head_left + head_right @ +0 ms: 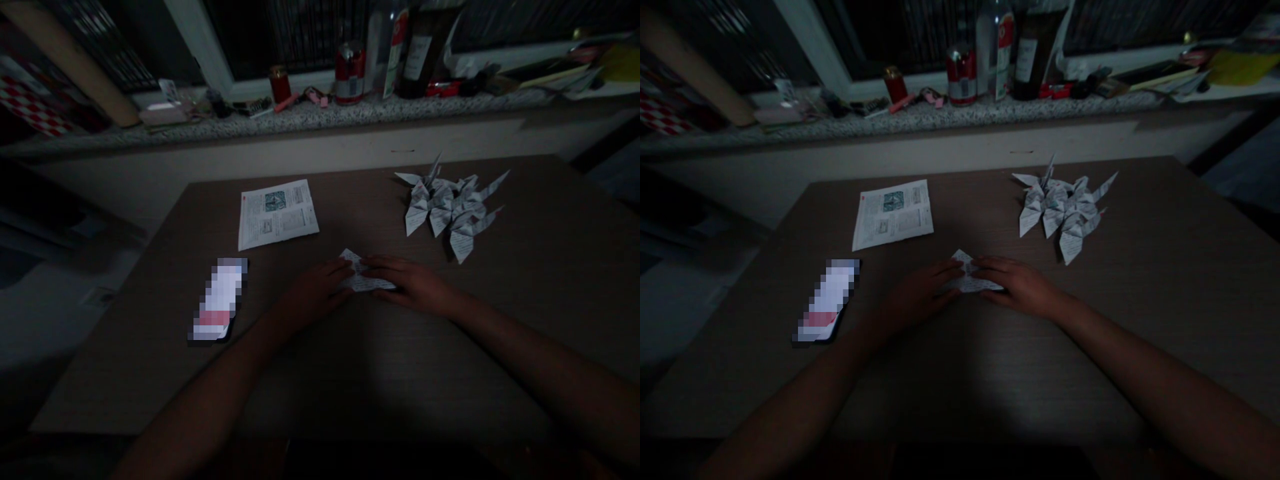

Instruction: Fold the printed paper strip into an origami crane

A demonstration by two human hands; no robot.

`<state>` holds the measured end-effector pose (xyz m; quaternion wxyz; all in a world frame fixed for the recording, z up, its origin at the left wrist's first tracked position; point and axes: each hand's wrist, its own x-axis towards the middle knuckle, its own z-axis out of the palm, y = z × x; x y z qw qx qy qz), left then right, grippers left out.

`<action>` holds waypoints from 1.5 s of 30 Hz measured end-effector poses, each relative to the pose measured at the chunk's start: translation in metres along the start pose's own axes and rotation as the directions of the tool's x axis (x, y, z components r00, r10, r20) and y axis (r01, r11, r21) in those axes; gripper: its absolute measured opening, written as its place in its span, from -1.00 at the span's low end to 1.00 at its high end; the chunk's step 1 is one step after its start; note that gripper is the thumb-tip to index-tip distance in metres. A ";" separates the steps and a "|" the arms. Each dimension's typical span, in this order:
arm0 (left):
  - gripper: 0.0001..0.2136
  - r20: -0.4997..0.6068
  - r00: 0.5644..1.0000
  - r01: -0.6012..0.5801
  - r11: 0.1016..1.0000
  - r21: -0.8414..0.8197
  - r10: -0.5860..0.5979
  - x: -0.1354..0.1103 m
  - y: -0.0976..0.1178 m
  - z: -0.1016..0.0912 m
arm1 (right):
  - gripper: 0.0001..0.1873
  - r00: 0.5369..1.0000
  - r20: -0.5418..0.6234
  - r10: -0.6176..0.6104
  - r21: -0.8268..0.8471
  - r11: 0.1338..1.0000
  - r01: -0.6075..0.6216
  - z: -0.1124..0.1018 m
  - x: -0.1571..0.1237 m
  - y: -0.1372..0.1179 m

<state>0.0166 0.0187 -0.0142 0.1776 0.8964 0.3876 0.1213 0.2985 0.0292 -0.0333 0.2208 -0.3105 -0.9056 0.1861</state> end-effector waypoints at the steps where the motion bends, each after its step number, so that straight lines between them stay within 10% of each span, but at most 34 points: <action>1: -0.58 -0.003 1.000 -0.001 1.000 0.001 0.001 0.000 0.000 0.000 | -0.57 1.000 0.001 0.003 0.002 1.000 -0.003 0.000 0.000 0.000; 21: -0.76 -0.075 0.995 -0.060 0.993 0.104 0.068 0.005 0.009 -0.003 | -0.75 0.989 -0.149 -0.013 -0.032 0.999 0.009 0.000 0.004 -0.009; 33: -0.75 -0.197 0.968 0.167 0.985 0.039 -0.156 0.005 0.012 -0.004 | -0.75 0.939 -0.243 -0.244 -0.486 0.868 0.100 -0.016 0.002 -0.034; 45: -0.76 -0.278 0.946 0.163 0.986 -0.046 -0.169 0.005 0.014 -0.005 | -0.59 0.994 -0.108 -0.011 -0.246 0.969 -0.016 -0.003 0.006 -0.039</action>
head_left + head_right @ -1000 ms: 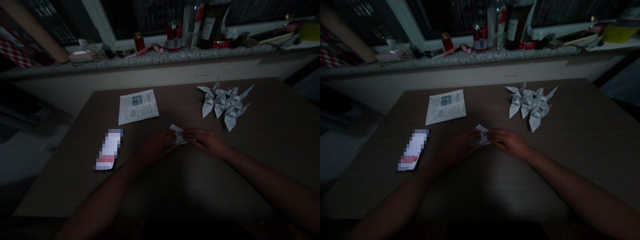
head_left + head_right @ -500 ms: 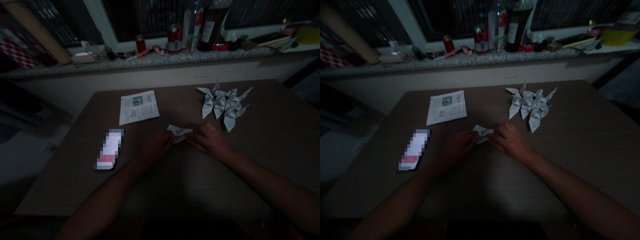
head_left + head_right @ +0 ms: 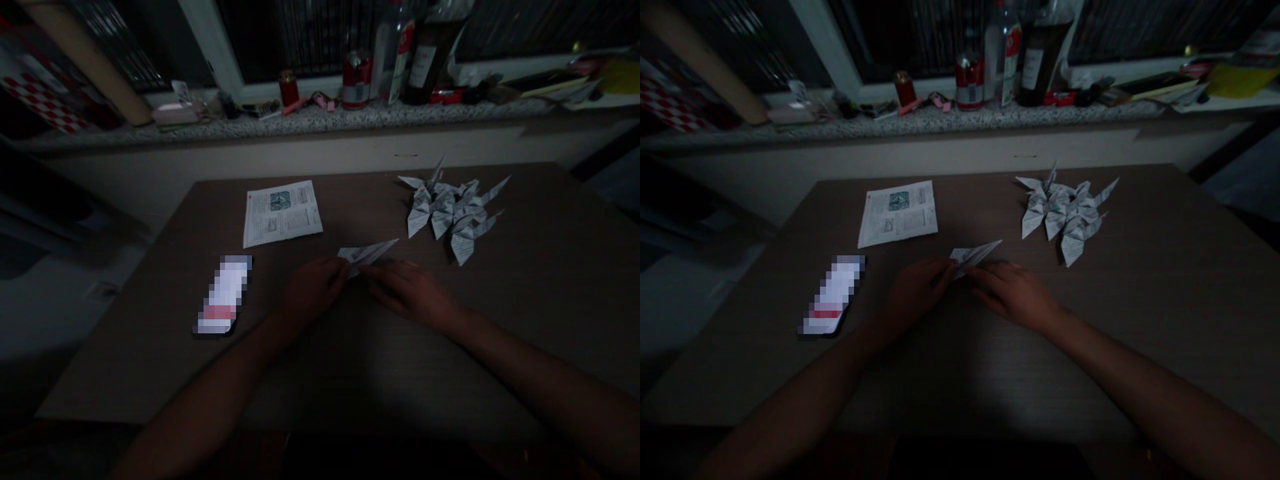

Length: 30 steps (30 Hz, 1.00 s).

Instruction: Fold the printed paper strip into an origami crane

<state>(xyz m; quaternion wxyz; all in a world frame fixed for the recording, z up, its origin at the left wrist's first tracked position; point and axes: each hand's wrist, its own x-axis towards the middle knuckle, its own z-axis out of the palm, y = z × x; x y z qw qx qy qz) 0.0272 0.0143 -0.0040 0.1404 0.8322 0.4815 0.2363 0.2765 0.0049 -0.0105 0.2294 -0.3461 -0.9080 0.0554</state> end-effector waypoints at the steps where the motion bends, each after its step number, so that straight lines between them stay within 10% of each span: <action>1: -0.76 -0.007 1.000 0.000 1.000 -0.008 0.000 0.000 0.000 0.000 | -0.60 1.000 0.002 0.005 0.003 1.000 -0.005 0.001 0.001 -0.001; 16: -0.81 -0.121 0.993 -0.022 0.993 -0.120 0.007 0.003 0.013 0.005 | -0.68 0.999 -0.006 0.054 -0.141 0.988 -0.054 0.005 0.009 -0.008; 30: -0.74 0.016 1.000 0.019 0.999 0.031 -0.019 0.003 0.023 -0.005 | -0.72 0.997 0.037 0.064 -0.247 0.968 -0.053 0.002 0.013 -0.009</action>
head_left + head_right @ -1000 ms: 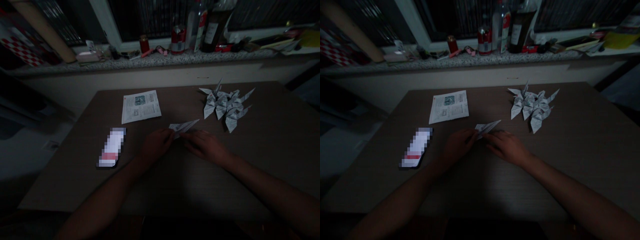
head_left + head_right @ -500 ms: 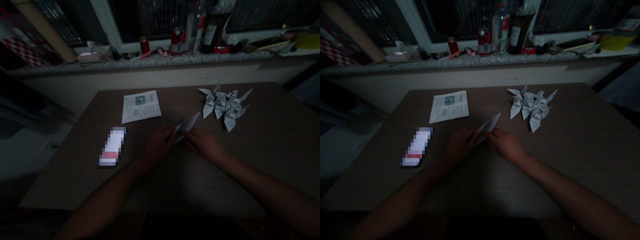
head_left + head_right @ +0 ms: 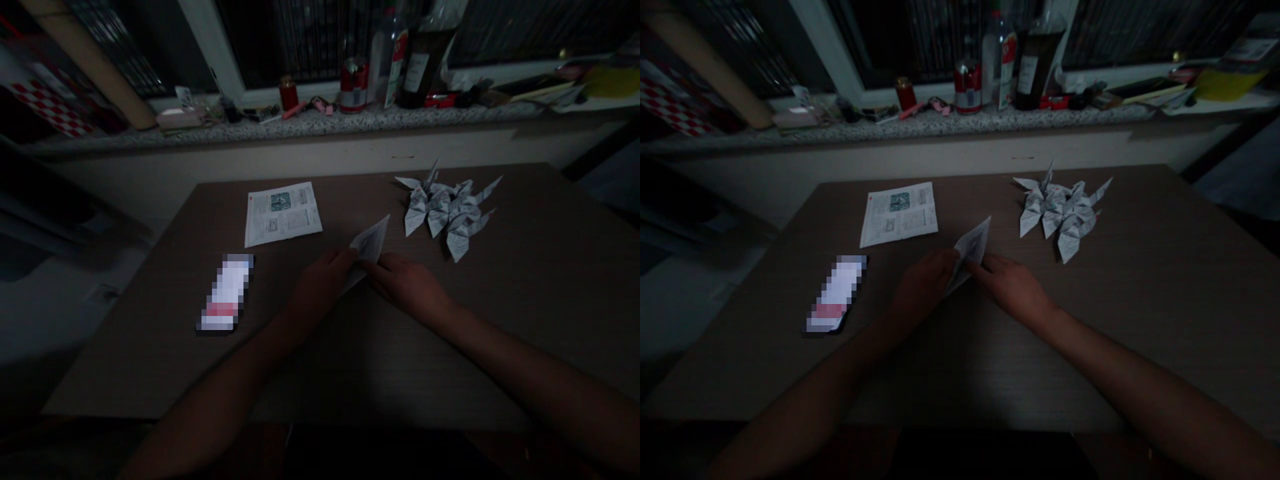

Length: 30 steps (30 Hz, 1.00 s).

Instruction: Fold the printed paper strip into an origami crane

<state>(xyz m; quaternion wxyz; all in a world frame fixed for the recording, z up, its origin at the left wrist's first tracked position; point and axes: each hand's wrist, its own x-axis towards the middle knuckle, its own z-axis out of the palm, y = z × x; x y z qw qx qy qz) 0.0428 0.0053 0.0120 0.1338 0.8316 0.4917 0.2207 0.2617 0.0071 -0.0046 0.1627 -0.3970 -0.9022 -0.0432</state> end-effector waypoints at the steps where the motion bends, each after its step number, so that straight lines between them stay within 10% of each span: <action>1: -0.73 0.032 0.999 -0.026 0.999 0.035 0.025 0.000 0.001 -0.001 | -0.74 1.000 0.003 -0.002 -0.011 1.000 0.002 -0.001 0.000 0.000; 30: -0.76 -0.059 0.996 -0.074 0.997 -0.008 0.073 0.001 -0.022 -0.004 | -0.74 1.000 -0.010 0.002 0.110 0.994 -0.001 -0.009 -0.007 0.020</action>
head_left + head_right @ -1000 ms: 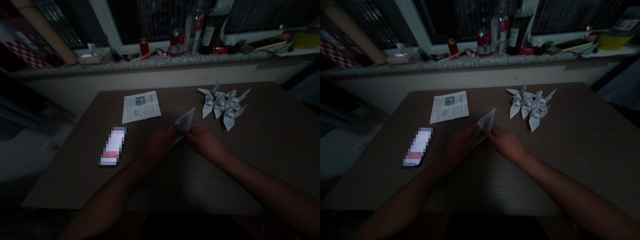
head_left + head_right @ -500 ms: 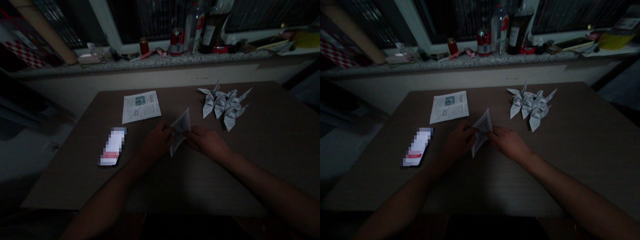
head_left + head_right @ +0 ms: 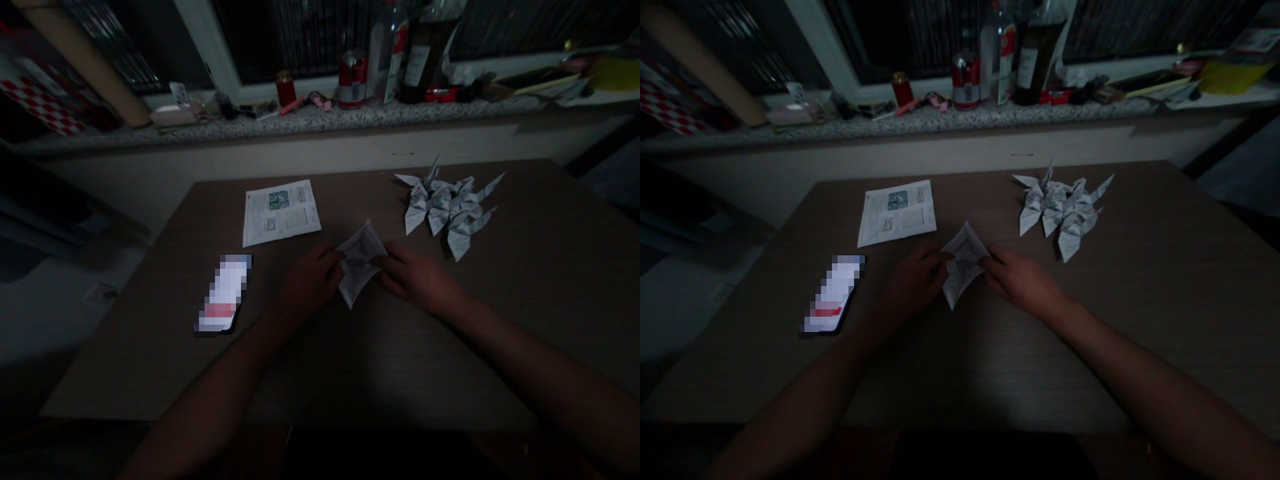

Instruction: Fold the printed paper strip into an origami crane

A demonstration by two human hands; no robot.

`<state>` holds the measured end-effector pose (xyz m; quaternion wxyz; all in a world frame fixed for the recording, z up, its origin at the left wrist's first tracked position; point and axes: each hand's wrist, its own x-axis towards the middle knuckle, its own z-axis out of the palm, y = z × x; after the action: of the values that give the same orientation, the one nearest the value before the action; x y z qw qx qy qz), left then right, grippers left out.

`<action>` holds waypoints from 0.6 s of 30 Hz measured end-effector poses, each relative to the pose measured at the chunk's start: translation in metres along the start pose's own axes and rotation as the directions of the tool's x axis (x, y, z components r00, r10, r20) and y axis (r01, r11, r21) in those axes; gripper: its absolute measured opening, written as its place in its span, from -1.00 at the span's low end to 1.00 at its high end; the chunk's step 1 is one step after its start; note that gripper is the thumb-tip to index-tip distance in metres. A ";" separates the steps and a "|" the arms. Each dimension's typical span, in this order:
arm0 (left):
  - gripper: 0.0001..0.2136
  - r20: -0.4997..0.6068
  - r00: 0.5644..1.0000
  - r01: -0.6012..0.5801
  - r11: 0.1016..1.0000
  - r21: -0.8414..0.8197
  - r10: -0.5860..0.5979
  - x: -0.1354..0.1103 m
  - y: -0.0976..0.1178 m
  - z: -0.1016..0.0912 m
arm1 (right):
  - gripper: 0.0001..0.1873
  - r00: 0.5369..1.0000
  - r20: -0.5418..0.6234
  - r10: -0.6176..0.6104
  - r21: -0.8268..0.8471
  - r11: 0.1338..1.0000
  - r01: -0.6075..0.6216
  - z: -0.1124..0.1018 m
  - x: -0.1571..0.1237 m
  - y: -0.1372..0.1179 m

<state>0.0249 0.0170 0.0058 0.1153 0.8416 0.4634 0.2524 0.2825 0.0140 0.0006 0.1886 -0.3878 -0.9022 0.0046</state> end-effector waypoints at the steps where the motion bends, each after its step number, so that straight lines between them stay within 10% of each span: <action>1: -0.75 0.008 1.000 0.004 1.000 -0.005 -0.004 0.000 0.000 0.000 | -0.73 1.000 -0.004 0.007 0.015 1.000 -0.007 0.000 0.000 0.000; 18: -0.70 0.007 0.996 0.091 0.988 -0.121 -0.091 0.001 -0.004 0.006 | -0.81 0.994 -0.102 0.042 0.249 0.968 -0.015 0.003 0.000 0.006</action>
<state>0.0259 0.0201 -0.0003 0.1780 0.8112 0.4850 0.2739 0.2859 0.0182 -0.0028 0.2834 -0.3737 -0.8776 0.0991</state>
